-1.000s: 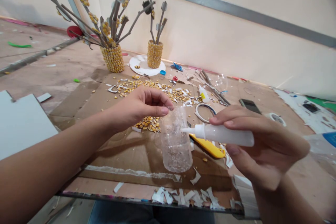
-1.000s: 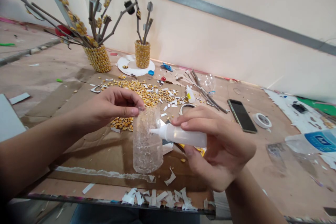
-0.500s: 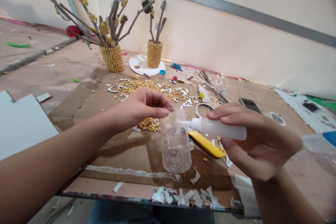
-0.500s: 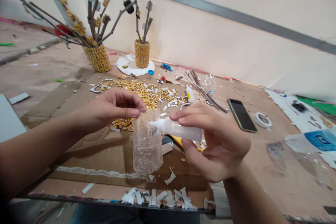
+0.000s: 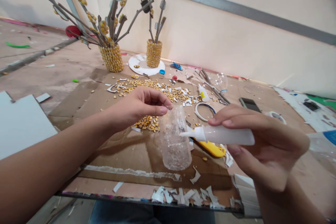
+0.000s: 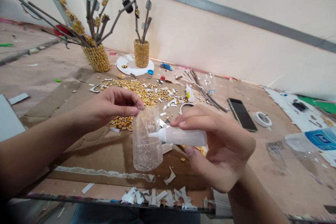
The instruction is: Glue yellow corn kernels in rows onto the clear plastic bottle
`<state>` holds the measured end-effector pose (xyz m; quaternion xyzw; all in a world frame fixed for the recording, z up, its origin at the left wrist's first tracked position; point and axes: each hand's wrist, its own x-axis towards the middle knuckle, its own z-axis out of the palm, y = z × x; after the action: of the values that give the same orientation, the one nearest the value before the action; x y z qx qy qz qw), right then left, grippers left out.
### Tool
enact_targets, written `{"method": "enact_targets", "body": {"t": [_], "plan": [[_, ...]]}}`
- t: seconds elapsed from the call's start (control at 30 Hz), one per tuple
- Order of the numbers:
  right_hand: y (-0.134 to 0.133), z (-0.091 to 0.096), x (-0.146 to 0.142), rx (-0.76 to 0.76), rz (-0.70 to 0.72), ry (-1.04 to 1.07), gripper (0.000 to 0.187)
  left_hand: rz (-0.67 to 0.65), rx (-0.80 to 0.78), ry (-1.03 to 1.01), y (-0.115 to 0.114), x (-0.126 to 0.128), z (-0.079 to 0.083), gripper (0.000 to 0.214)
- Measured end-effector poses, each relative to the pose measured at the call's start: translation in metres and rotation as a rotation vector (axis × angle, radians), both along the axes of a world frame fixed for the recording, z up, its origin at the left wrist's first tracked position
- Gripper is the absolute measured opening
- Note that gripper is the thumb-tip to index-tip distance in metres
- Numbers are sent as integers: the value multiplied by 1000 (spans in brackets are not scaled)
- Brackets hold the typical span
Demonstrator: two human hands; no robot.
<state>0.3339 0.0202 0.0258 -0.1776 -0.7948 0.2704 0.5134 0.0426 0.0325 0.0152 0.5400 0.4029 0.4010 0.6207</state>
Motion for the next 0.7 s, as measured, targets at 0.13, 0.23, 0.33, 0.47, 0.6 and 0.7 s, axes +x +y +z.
{"method": "enact_targets", "body": {"t": [0.13, 0.23, 0.33, 0.47, 0.6, 0.7], "plan": [[3, -2, -3, 45, -71, -3, 49, 7, 7, 1, 0, 1, 0, 11], [5, -4, -2, 61, -66, -16, 49, 15, 10, 2, 0, 1, 0, 12], [6, -4, 0, 47, -17, -17, 49, 17, 19, 0, 1, 0, 1, 12], [4, 0, 1, 13, 90, -18, 50, 13, 20, -7, 1, -1, 0, 12], [-1, 2, 1, -90, 114, 1, 41, 14, 15, -17, 1, 0, 0, 13], [-3, 2, 2, -143, 82, 17, 40, 16, 16, -16, 1, 0, 0, 12]]}}
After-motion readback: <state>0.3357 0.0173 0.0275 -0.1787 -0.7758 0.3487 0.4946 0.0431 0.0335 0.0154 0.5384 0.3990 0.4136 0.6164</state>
